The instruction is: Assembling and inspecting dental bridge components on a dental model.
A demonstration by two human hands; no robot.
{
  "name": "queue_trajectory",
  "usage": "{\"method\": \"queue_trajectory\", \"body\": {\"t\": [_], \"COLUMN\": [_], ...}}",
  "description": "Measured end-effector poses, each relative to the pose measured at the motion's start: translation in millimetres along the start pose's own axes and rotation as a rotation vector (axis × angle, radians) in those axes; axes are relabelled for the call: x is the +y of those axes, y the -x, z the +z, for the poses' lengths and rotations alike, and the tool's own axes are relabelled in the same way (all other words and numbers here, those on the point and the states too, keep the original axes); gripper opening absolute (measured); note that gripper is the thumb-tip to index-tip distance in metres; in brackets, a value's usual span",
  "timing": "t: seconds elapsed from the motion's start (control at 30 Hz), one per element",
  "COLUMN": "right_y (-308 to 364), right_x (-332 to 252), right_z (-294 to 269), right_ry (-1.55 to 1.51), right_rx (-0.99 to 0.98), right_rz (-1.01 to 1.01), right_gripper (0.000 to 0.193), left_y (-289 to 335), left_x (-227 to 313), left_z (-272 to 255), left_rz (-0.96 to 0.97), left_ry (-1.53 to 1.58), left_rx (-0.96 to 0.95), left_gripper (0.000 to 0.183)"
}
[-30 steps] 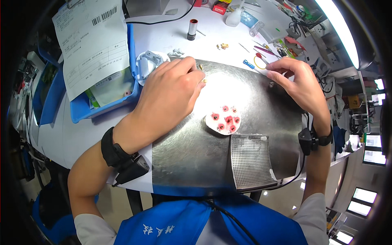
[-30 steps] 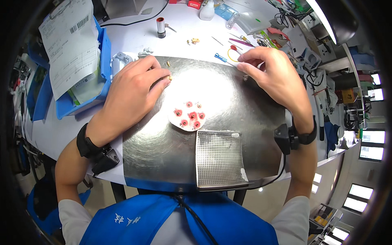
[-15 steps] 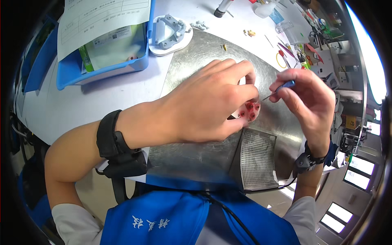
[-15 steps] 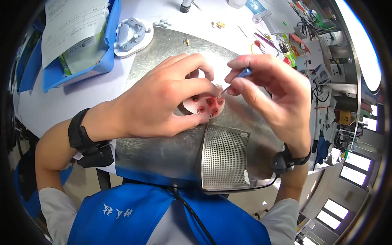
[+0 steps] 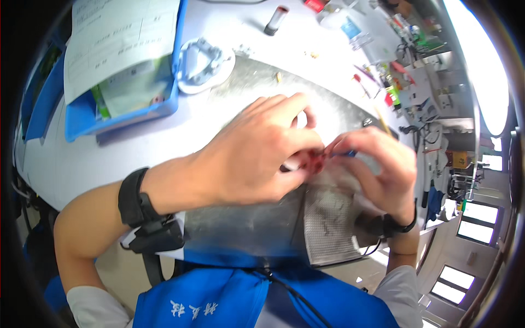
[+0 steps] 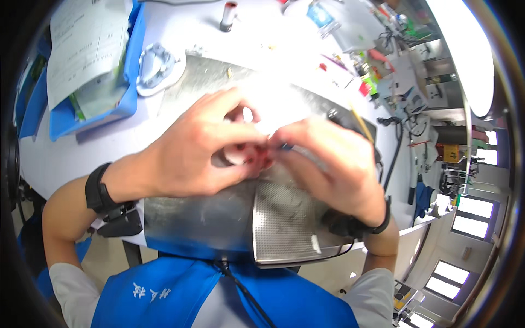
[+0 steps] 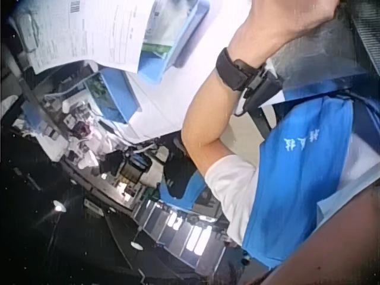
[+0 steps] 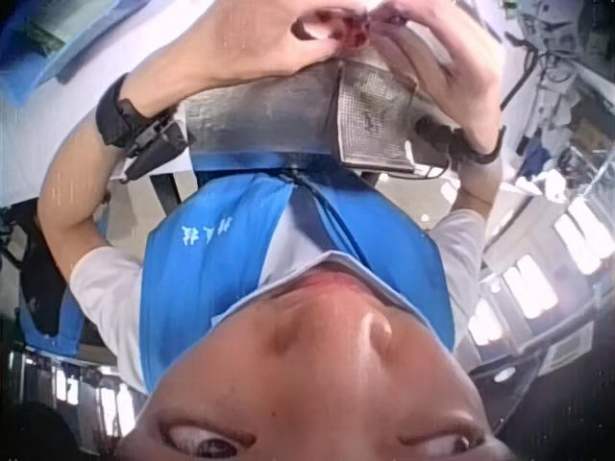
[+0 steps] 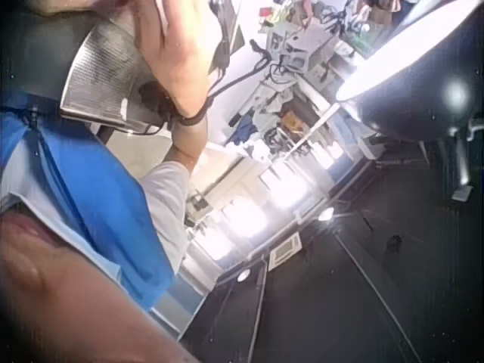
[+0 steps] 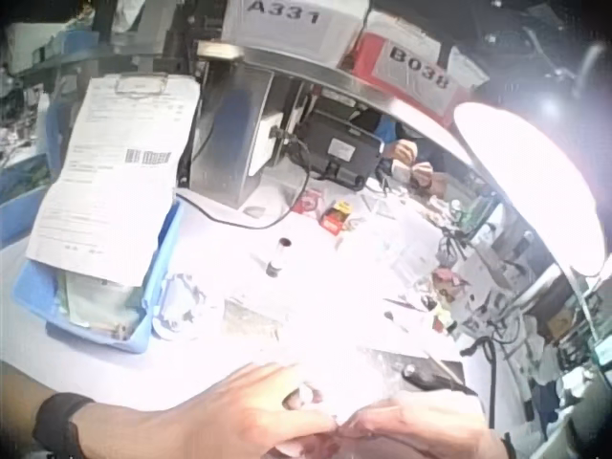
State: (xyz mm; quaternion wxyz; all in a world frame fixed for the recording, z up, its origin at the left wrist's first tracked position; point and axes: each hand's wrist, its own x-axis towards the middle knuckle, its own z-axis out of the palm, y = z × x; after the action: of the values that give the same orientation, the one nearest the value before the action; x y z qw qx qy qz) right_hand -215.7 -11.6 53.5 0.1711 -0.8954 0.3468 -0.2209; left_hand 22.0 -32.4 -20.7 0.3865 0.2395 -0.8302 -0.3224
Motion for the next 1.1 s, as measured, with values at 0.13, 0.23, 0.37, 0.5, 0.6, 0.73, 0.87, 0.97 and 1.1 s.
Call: {"method": "queue_trajectory", "body": {"t": [0.13, 0.23, 0.37, 0.5, 0.6, 0.73, 0.87, 0.97, 1.1], "right_y": [-6, -16, -25, -30, -32, -31, -27, -32, -27], "right_x": [-10, -25, -32, -28, -34, -39, -30, -46, -40], "right_z": [6, -1, -5, -8, -13, -14, -7, -13, -11], "right_ry": [0.299, 0.521, 0.651, 0.623, 0.572, 0.684, 0.598, 0.690, 0.763], "right_rx": [-0.089, -0.176, -0.321, -0.353, -0.378, -0.448, -0.323, -0.414, -0.514], "right_rz": [-0.115, -0.097, -0.062, -0.196, -0.210, -0.038, -0.153, -0.034, 0.055], "right_gripper": [0.024, 0.024, 0.029, 0.023, 0.024, 0.024, 0.022, 0.019, 0.021], "left_y": [0, 1, 0, 2, 4, 3, 1, 2, 1], "left_x": [-1, -3, -2, -8, -5, -5, -4, -4, -5], "left_z": [2, 4, 0, 5, 1, 2, 4, 4, 2], "left_rz": [-0.001, -0.015, 0.050, 0.108, 0.121, 0.150, 0.163, 0.162, 0.160], "left_ry": [0.012, 0.005, -0.093, -0.102, -0.167, -0.252, -0.255, -0.252, -0.226], "left_rx": [0.036, 0.059, 0.064, 0.053, 0.053, 0.048, 0.072, 0.066, 0.057], "left_gripper": [0.019, 0.015, 0.009, 0.011, 0.012, 0.013, 0.013, 0.013, 0.013]}}
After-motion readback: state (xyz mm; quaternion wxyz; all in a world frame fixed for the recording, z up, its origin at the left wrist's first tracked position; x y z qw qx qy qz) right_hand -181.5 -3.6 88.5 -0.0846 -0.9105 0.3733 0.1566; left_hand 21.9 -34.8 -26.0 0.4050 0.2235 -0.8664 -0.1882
